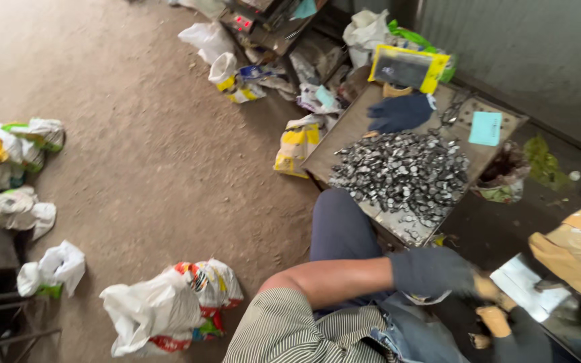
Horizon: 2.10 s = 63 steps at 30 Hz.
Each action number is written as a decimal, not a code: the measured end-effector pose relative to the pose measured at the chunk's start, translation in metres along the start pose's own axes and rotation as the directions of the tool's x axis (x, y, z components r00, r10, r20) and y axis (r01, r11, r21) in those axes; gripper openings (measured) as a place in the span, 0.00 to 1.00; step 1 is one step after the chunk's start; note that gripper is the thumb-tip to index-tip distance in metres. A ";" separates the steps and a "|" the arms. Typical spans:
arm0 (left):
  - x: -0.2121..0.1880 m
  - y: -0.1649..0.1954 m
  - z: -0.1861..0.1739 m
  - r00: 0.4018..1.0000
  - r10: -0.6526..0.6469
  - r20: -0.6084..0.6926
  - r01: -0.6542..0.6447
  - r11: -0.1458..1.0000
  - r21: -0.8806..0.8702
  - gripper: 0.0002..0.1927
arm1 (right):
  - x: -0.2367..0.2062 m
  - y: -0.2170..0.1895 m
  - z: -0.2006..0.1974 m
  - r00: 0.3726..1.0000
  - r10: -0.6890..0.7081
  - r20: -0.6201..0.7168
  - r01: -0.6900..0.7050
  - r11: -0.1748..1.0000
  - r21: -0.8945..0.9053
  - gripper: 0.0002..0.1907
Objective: The person sits on the floor at a bench grinder and grinds small metal pieces, holding each piece by hand against the spinning wheel with sparks flying. Finished pieces are placed on a tray that accumulates a large pile of ground metal parts, and pieces are picked one at a time from a container.
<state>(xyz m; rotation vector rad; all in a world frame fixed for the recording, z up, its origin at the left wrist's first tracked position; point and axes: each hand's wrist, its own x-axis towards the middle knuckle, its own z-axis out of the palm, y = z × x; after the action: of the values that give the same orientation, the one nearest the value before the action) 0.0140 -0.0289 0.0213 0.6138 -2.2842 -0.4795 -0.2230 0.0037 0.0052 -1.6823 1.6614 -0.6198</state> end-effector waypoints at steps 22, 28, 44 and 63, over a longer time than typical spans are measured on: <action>0.112 -0.048 0.032 0.957 -0.200 0.212 0.242 0.950 -0.196 0.15 | 0.019 -0.021 -0.067 0.933 -0.164 -0.320 0.107 0.976 -0.190 0.19; 0.102 -0.053 0.040 0.930 -0.186 0.316 0.240 0.961 -0.140 0.14 | 0.019 -0.010 -0.067 0.954 -0.110 -0.280 0.083 0.991 -0.106 0.19; -0.001 -0.003 0.031 0.851 -0.462 0.249 0.471 0.882 0.024 0.10 | -0.043 -0.001 -0.028 0.930 -0.313 0.195 0.368 0.781 -0.505 0.15; 0.056 0.040 -0.017 0.688 -0.567 0.453 0.724 0.488 -0.488 0.18 | -0.029 -0.067 -0.071 0.921 -0.387 0.044 0.390 0.914 -0.110 0.21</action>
<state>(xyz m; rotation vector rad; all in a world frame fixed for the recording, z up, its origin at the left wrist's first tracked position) -0.0210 -0.0301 0.0826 1.0984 -1.7921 -1.7193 -0.2339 0.0189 0.1051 -2.1233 1.3754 -0.6970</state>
